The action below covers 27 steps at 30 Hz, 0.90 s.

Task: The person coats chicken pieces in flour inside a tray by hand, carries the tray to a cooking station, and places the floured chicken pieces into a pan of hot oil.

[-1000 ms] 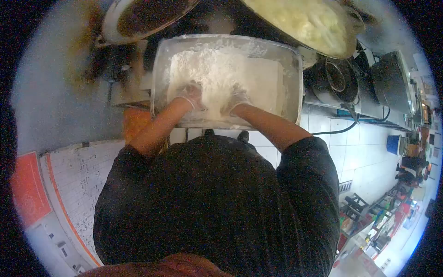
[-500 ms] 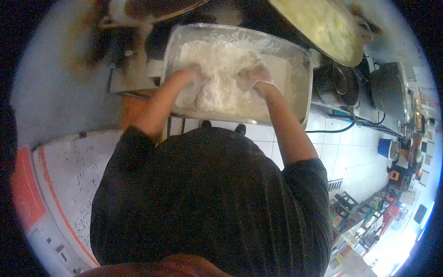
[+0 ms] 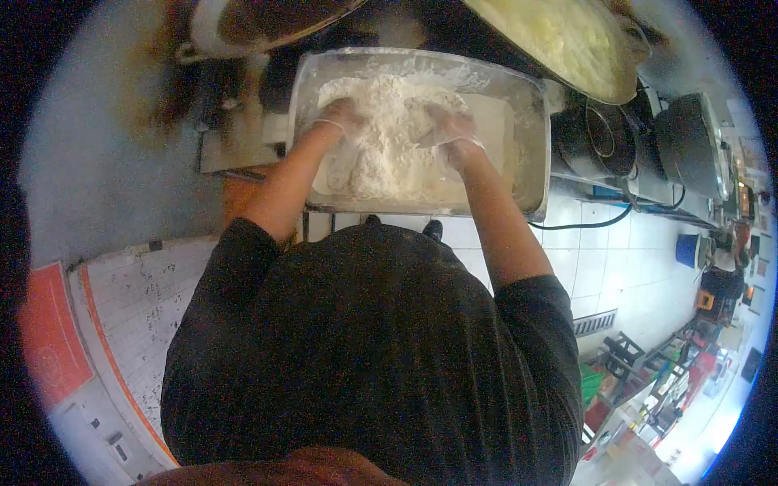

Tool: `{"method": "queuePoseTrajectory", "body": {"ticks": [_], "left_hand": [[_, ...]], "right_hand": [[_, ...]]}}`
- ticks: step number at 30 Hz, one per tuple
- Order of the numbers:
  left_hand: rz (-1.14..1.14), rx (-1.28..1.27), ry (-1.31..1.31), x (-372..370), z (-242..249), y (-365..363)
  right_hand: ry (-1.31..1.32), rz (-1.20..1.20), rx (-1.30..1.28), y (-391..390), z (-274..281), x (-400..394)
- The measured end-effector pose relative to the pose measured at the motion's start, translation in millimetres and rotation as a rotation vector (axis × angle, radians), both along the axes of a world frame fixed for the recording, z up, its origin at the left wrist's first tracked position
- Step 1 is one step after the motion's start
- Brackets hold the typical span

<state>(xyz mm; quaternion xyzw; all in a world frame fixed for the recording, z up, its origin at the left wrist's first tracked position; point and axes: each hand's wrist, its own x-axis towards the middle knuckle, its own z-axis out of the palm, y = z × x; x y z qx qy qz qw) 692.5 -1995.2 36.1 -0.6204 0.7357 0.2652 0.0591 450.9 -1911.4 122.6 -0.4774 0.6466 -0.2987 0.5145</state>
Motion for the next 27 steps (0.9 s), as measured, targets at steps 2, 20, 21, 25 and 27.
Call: {"method": "queuePoseTrajectory", "body": {"ticks": [2,20,21,25,27], "left_hand": [[0.008,-0.078,0.037,-2.2,16.4,4.2],[-0.977,0.028,-0.143,-29.5,3.2,53.9],[-0.922,0.023,-0.075,-23.8,-24.7,49.8],[-0.847,0.157,-0.124,-35.8,19.7,74.9],[-0.966,0.088,-0.280,-37.6,60.4,92.1]], "right_hand": [[0.265,0.096,-0.088,-1.8,6.8,-2.1],[0.746,1.079,-0.297,-59.6,-115.9,1.8],[0.674,0.900,-0.327,-55.1,-106.4,-4.0],[0.478,0.283,0.144,-46.3,-26.1,5.1],[0.816,0.558,-0.163,-25.0,-30.2,12.6]]}}
